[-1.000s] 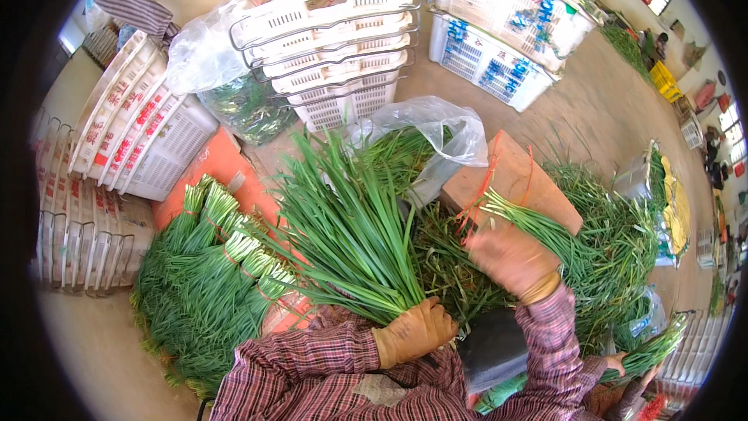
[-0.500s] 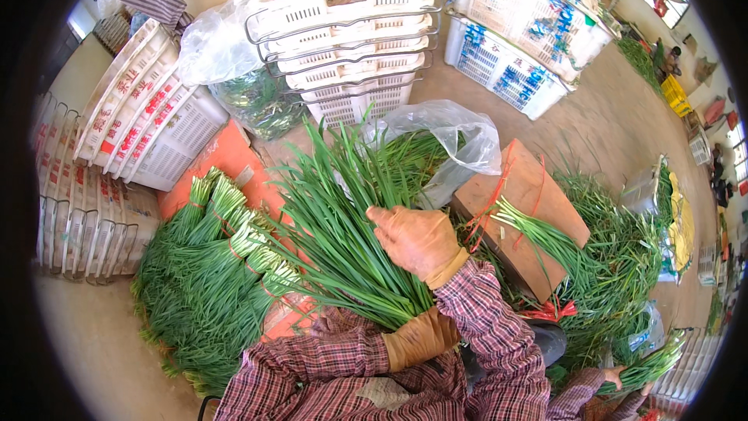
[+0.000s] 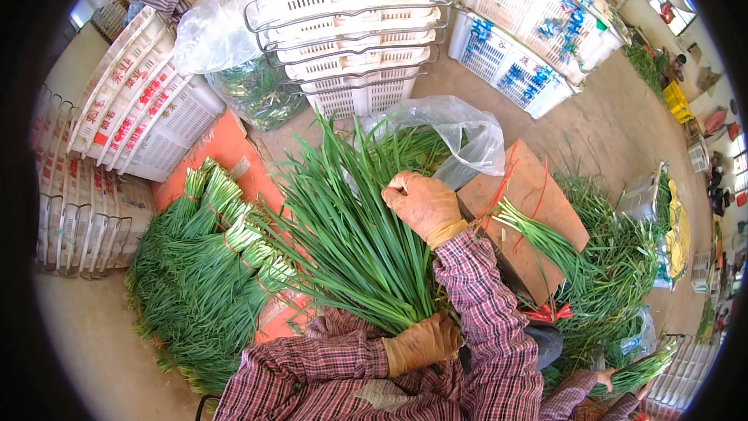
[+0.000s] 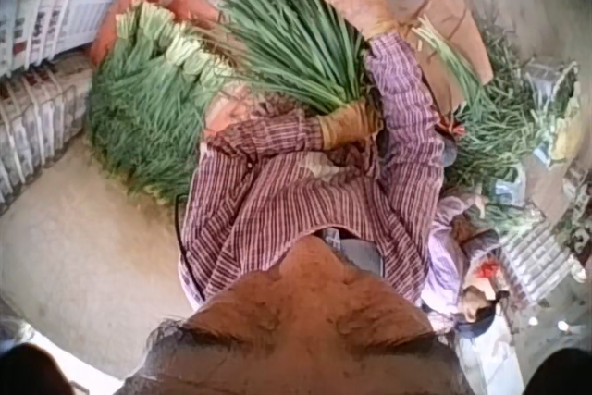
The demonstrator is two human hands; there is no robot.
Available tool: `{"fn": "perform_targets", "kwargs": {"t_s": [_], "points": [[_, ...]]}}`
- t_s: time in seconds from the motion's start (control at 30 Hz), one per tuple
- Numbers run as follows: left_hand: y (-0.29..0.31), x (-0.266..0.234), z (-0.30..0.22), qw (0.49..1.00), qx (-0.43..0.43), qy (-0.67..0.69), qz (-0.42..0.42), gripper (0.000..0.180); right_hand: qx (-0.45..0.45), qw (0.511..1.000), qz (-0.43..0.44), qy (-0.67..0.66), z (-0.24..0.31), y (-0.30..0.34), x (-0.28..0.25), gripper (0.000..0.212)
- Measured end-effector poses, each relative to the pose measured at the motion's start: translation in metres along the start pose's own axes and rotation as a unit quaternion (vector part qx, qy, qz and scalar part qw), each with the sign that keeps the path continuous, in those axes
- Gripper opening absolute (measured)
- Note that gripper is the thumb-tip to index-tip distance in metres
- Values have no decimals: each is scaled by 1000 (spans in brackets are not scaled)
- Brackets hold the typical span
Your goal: The person picks up green onions from a pile on the floor, gathers them into a bunch while aligning the root ends, and secures the bunch with a red tie.
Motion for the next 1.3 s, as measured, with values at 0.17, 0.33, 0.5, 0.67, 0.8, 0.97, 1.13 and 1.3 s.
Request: {"fn": "perform_targets", "kwargs": {"t_s": [0.17,0.33,0.5,0.67,0.8,0.97,1.13,1.3], "points": [[1,-6,4,1000,3,-28,10,20,-8,998,-37,-49,-4,-5,-14,32],[-1,-8,4,999,8,-51,1,19,10,990,-50,-128,-12,-9,-30,31],[0,-12,9,1000,-12,-18,-19,19,-62,969,-115,-209,-8,3,-71,25],[-2,-10,11,999,-33,-22,-19,19,-39,883,-192,-426,-37,58,-132,19],[-2,-15,16,999,-35,1,-25,19,-65,869,-174,-459,-81,103,-137,21],[-5,-23,18,998,-41,31,-48,18,-2,992,78,96,-102,133,-45,24],[-2,-1,4,998,-45,1,-37,18,-248,960,-112,70,27,110,-31,18],[-2,-20,10,997,-21,-73,-32,19,-223,964,-32,145,39,66,11,20]]}}
Point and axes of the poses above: each hand's wrist, its own y-axis away from the middle knuckle, its own x-axis out of the palm, z = x × y, the point moved 8 cm from there along -y, towards the middle knuckle, and after that the axes turned 9 degrees about -y, right-handed, at the moved point
